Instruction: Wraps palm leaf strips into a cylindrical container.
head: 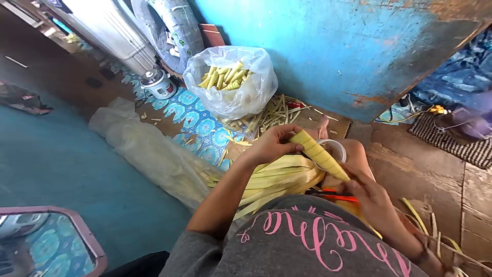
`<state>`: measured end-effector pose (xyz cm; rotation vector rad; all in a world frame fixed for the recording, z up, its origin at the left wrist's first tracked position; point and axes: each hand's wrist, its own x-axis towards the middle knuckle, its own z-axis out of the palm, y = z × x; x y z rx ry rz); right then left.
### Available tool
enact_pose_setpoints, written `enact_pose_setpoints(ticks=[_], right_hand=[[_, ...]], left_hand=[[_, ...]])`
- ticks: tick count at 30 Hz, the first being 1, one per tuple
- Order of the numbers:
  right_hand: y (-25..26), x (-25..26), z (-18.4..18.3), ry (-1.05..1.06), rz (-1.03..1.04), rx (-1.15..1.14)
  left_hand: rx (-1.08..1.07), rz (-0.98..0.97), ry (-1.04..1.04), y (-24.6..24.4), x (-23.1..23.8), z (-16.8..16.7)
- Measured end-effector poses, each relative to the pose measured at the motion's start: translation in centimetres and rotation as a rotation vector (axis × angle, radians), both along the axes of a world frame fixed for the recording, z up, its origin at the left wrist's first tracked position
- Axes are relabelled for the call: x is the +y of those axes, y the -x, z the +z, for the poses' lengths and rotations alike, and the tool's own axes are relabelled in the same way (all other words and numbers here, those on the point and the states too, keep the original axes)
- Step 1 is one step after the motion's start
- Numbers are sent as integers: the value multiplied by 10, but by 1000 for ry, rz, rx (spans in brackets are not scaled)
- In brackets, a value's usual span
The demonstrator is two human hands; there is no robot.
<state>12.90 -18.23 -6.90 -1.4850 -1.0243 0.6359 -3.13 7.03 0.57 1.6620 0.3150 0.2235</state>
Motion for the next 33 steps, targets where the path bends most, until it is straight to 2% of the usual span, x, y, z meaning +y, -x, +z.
enact_pose_setpoints(ticks=[1,2,3,4,6,7,8,9,11,12,13,15,16,17,18,20,21,22,23,25,26,27,28,29,33], right_hand=[[2,1,8,74,28,367],[3,3,12,133,35,618],[3,3,13,145,33,668],[2,2,10,110,28,516],[0,1,-2,-13,-13,-139],[-2,3,-6,-66,-46,-344],[-2,3,-5,-68,-48,-331],[-1,4,0,-15,-17,-107],[0,6,11,105,1,530],[-1,5,13,123,-6,609],[-1,4,10,104,-6,479],[-4,1,-1,-4,-36,-148],[-6,2,-6,-67,-59,-384],[-7,1,-8,-91,-56,-429],[-7,1,-4,-60,-27,-258],[-4,2,11,103,46,480],[-5,3,16,167,59,707],[-5,3,17,184,53,718],[-3,2,16,160,38,527],[-1,0,5,42,-7,-210],[-2,1,-1,-23,-54,-507],[-4,3,-4,-54,-80,-642],[-4,3,-4,-53,-79,-636],[-3,3,-3,-38,-46,-519],[-6,-5,8,26,145,203]], left_hand=[[-8,-14,-9,1,1,0],[-11,-28,-7,2,2,0],[-8,-33,1,1,3,-1],[-7,-30,12,0,4,-2],[-5,2,26,-1,6,-6],[-1,17,22,-1,6,-5],[4,28,19,0,4,-3],[3,24,15,0,4,-2],[-7,1,22,1,4,-3],[-11,-4,32,1,5,-4],[-13,-2,36,-1,5,-5],[-12,26,29,-2,7,-7],[-15,52,16,-3,7,-7],[-21,67,4,-3,6,-7],[-27,70,0,-4,6,-6],[-41,61,-3,-1,3,-5],[-46,52,-4,0,2,-5],[-49,50,-11,-1,1,-6],[-47,59,-11,-2,2,-6],[-41,102,4,-4,5,-9],[-42,119,10,-5,5,-11],[-38,130,12,-5,4,-11],[-28,132,6,-5,1,-9],[-22,119,2,-3,0,-8],[-77,24,2,-1,6,-14]])
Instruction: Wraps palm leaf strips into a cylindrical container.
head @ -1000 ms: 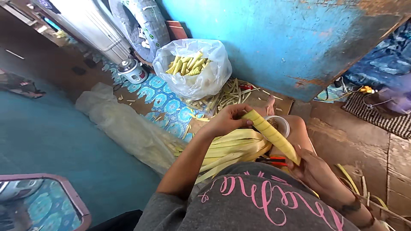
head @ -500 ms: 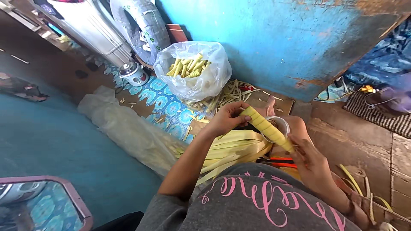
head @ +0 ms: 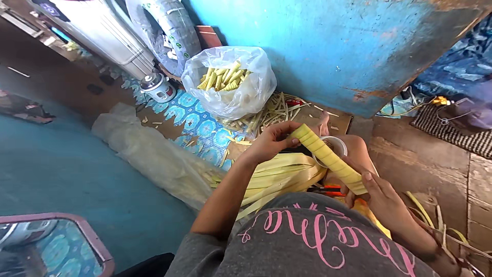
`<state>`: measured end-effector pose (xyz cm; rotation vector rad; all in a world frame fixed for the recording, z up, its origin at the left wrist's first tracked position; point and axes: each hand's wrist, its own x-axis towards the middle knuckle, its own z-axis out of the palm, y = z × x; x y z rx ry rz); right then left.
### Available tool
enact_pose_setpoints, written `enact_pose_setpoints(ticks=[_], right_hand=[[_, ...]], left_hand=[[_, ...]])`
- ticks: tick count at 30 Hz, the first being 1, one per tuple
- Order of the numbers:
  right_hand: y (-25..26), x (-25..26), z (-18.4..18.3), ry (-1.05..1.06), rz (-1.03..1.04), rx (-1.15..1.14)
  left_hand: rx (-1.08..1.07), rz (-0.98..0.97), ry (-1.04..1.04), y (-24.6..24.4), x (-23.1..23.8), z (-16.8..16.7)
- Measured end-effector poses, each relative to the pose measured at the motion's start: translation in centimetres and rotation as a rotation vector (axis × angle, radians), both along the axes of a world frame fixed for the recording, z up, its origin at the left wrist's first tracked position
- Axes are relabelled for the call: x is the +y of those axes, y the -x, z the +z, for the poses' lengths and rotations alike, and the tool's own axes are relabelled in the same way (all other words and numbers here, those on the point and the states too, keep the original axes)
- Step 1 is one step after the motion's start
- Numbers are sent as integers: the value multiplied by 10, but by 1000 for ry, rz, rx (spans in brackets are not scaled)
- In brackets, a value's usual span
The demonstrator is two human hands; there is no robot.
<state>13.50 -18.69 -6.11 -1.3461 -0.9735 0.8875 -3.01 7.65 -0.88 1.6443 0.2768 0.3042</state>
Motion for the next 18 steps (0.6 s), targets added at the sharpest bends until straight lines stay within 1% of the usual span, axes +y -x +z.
enact_pose_setpoints(ticks=[2,5,7,9,10,12,14,15,16,18], right_hand=[[0,-3,5,61,36,229],[1,-5,13,140,114,492],[0,-6,15,165,189,609],[-3,-6,13,182,270,677],[-5,-4,11,196,305,690],[-7,1,9,250,368,686],[-11,8,7,322,431,637],[-16,15,5,365,441,554],[-23,24,2,410,424,397],[-42,49,-14,482,341,-87]], left_hand=[[-35,8,34,-1,1,-3],[-80,27,192,-4,-1,-9],[-74,46,343,-6,-2,-17],[-67,80,441,-6,-4,-25],[-58,109,433,-5,-6,-29],[-38,176,302,1,-8,-34],[-45,167,175,9,-4,-42],[-54,174,165,13,-2,-47],[-65,187,167,17,0,-52],[-90,205,148,26,5,-55]])
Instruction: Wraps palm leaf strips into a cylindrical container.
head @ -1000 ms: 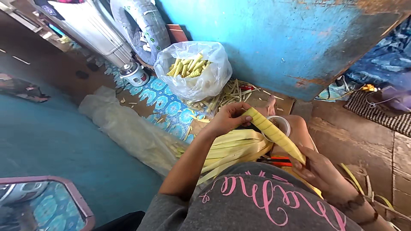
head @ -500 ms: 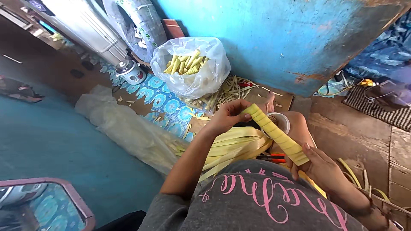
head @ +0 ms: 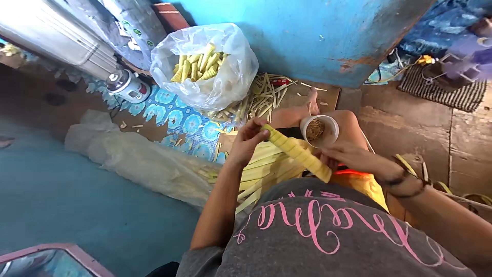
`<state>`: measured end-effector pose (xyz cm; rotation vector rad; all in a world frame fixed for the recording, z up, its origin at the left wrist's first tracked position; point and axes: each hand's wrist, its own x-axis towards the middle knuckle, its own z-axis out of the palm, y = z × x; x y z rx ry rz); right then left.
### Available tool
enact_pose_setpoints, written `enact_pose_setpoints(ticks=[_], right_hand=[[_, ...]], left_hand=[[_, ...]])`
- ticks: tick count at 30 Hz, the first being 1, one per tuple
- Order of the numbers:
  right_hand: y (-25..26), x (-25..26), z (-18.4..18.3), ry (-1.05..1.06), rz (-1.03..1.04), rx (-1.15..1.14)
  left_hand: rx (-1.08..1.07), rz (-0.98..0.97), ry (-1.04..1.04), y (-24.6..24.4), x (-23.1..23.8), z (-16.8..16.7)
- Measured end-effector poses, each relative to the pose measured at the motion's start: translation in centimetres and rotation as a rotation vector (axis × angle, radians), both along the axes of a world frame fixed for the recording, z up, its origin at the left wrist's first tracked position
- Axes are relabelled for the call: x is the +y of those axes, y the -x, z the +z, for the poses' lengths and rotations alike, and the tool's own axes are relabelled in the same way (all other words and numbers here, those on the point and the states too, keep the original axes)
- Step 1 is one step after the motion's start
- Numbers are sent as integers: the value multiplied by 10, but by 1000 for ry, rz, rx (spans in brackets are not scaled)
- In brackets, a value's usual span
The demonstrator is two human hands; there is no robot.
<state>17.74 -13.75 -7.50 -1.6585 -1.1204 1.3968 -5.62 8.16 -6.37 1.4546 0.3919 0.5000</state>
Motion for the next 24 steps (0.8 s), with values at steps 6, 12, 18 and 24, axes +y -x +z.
enact_pose_setpoints(ticks=[6,12,18,24], right_hand=[[-36,63,-81,-96,-100,-772],[-30,102,-122,105,36,-932],[-34,76,-99,-42,-90,-791],[-36,93,-119,31,-166,-882]], left_hand=[[-59,51,18,22,5,3],[-108,59,168,22,-1,7],[-218,-59,438,11,-14,15],[-289,-344,505,-10,-36,24]])
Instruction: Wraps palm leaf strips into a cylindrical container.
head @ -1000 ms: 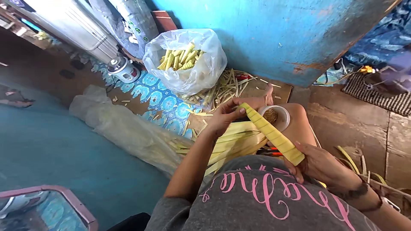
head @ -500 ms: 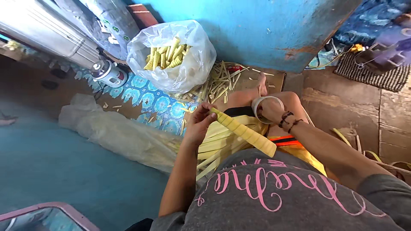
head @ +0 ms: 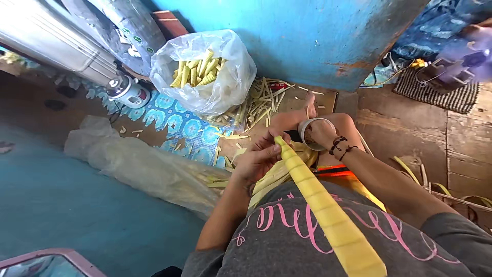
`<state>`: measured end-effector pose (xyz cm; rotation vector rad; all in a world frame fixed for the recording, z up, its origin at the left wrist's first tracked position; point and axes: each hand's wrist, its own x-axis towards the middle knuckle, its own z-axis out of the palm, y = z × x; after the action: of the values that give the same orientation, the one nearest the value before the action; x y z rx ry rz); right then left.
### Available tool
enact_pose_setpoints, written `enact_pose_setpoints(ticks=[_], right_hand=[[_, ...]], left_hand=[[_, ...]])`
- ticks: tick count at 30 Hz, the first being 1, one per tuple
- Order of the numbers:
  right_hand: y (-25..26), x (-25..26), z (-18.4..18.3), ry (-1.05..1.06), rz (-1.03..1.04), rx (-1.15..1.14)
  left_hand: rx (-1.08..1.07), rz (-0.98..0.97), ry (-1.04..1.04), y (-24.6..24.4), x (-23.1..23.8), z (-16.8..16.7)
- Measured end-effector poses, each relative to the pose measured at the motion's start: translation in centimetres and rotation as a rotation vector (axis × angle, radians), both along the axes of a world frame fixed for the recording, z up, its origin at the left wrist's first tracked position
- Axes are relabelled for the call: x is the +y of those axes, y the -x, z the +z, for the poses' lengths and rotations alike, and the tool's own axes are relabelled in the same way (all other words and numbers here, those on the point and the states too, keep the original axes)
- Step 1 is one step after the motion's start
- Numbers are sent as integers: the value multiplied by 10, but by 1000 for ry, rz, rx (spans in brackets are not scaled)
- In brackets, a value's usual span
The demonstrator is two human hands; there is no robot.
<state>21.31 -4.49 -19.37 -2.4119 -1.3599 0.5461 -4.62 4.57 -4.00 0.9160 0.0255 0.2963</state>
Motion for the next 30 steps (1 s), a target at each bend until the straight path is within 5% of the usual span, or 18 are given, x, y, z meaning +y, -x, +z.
enact_pose_setpoints(ticks=[8,14,21,30], right_hand=[[8,0,23,115,76,87],[11,-42,91,-360,58,393],[72,-79,189,-952,249,929],[87,-79,184,-961,277,705]], left_hand=[[0,-123,-25,5,-5,12],[-12,-158,-70,-10,-10,8],[-33,-180,-117,-17,-13,7],[-38,-214,-188,-12,-15,15]])
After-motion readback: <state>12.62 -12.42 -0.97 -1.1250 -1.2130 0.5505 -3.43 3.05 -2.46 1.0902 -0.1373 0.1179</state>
